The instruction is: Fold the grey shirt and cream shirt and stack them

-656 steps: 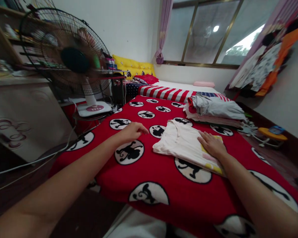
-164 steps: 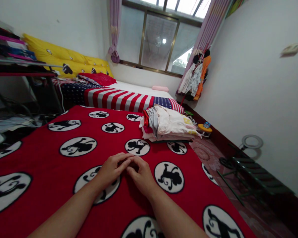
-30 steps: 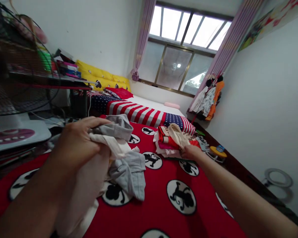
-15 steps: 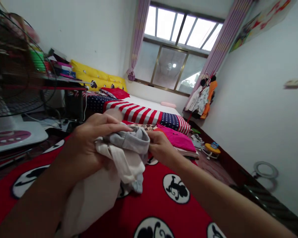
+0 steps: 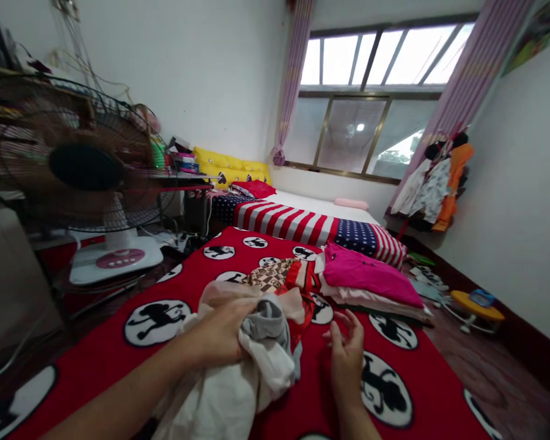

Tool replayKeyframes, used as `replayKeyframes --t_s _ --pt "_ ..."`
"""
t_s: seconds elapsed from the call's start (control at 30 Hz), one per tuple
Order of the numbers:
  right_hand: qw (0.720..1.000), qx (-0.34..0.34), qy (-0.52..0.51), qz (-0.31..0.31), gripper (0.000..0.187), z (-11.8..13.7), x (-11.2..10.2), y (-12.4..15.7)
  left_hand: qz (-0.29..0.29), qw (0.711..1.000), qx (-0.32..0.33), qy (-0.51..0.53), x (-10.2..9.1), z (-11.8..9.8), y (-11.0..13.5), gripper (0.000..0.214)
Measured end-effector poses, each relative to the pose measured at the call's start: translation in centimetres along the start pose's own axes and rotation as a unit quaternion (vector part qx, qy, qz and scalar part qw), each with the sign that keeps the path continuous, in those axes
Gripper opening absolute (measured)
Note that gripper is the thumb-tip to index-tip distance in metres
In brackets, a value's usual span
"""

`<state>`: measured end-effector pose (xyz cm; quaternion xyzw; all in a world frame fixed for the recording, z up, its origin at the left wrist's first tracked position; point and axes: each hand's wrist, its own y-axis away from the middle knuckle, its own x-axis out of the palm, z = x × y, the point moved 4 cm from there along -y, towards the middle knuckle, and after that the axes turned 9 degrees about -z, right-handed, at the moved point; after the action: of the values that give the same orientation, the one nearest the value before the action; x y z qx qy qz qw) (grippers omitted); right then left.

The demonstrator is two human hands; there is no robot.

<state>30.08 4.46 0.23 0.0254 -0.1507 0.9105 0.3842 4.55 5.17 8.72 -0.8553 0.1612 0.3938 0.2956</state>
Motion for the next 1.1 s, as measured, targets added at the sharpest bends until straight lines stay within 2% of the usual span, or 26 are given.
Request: replayKeyframes --t_s 0.1,0.17,0.2,0.27,0.33,0.37,0.4,0.47,0.53,0.6,0.63,0.67,0.77,0.83,0.9,0.97,1.03,1.1 --pt "0.998 0.046 -0.007 -0.043 0.057 -2.2 -2.0 -1.2 0.019 0.999 -0.01 -0.025 -2.1 1.8 -0.2 0.03" --pt "0.998 0.054 -0.006 -0.04 0.057 -2.4 -2.1 -1.3 0.003 0.998 -0.036 -0.049 -5.4 3.2 -2.4 0.028" --pt "0.998 0.056 -0.005 -0.029 0.058 -2.3 -1.8 -1.2 -0.038 0.995 -0.058 -0.074 -7.8 3.8 -4.1 0.029" --pt "0.998 0.062 -0.012 -0.005 0.061 -2.0 -1.2 -0.7 -0.188 0.968 -0.088 -0.142 -13.3 4.1 -8.2 0.032" --pt "0.997 0.072 -0.026 0.012 0.063 -1.9 -0.7 -0.3 -0.38 0.906 -0.077 -0.169 -18.7 3.3 -12.2 0.036" --pt "0.996 0.079 -0.032 0.014 0.063 -1.9 -0.6 -0.2 -0.428 0.884 -0.076 -0.172 -20.5 2.7 -14.1 0.037" --pt "0.995 0.088 -0.035 0.012 0.063 -2.0 -0.7 -0.2 -0.452 0.872 -0.071 -0.175 -21.7 2.2 -16.0 0.035" --pt "0.994 0.104 -0.04 0.007 0.064 -2.2 -0.9 -0.3 -0.478 0.858 -0.062 -0.176 -22.6 1.6 -18.9 0.029" --pt "0.992 0.112 -0.048 0.009 0.064 -2.4 -1.0 -0.5 -0.484 0.856 -0.058 -0.172 -21.2 1.8 -20.1 0.027" --pt "0.992 0.116 -0.054 0.019 0.064 -2.5 -0.8 -0.6 -0.452 0.871 -0.068 -0.181 -17.7 3.3 -19.5 0.034" --pt "0.991 0.118 -0.055 0.023 0.064 -2.6 -0.7 -0.6 -0.414 0.887 -0.08 -0.189 -15.3 4.4 -18.6 0.039" --pt "0.991 0.119 -0.055 0.026 0.064 -2.7 -0.6 -0.6 -0.297 0.918 -0.098 -0.243 -12.2 5.7 -17.7 0.047" --pt "0.991 0.117 -0.053 0.03 0.063 -2.9 -0.3 -0.6 -0.165 0.939 -0.136 -0.268 -4.7 9.6 -13.1 0.04" --pt "0.992 0.111 -0.048 0.033 0.061 -3.0 -0.3 -0.6 -0.09 0.945 -0.146 -0.279 -1.5 11.5 -10.8 0.049" --pt "0.993 0.106 -0.04 0.04 0.061 -3.0 -0.3 -0.6 -0.032 0.947 -0.147 -0.285 -0.5 12.4 -10.0 0.055" --pt "0.993 0.106 -0.035 0.042 0.062 -2.9 -0.4 -0.5 0.017 0.948 -0.144 -0.284 -1.0 12.4 -10.4 0.057" --pt "0.993 0.106 -0.036 0.039 0.062 -2.8 -0.5 -0.4 0.05 0.951 -0.132 -0.277 -1.9 11.2 -11.5 0.055" --pt "0.993 0.102 -0.041 0.033 0.061 -2.7 -0.5 -0.4 0.051 0.957 -0.105 -0.265 -1.9 9.0 -12.4 0.052"
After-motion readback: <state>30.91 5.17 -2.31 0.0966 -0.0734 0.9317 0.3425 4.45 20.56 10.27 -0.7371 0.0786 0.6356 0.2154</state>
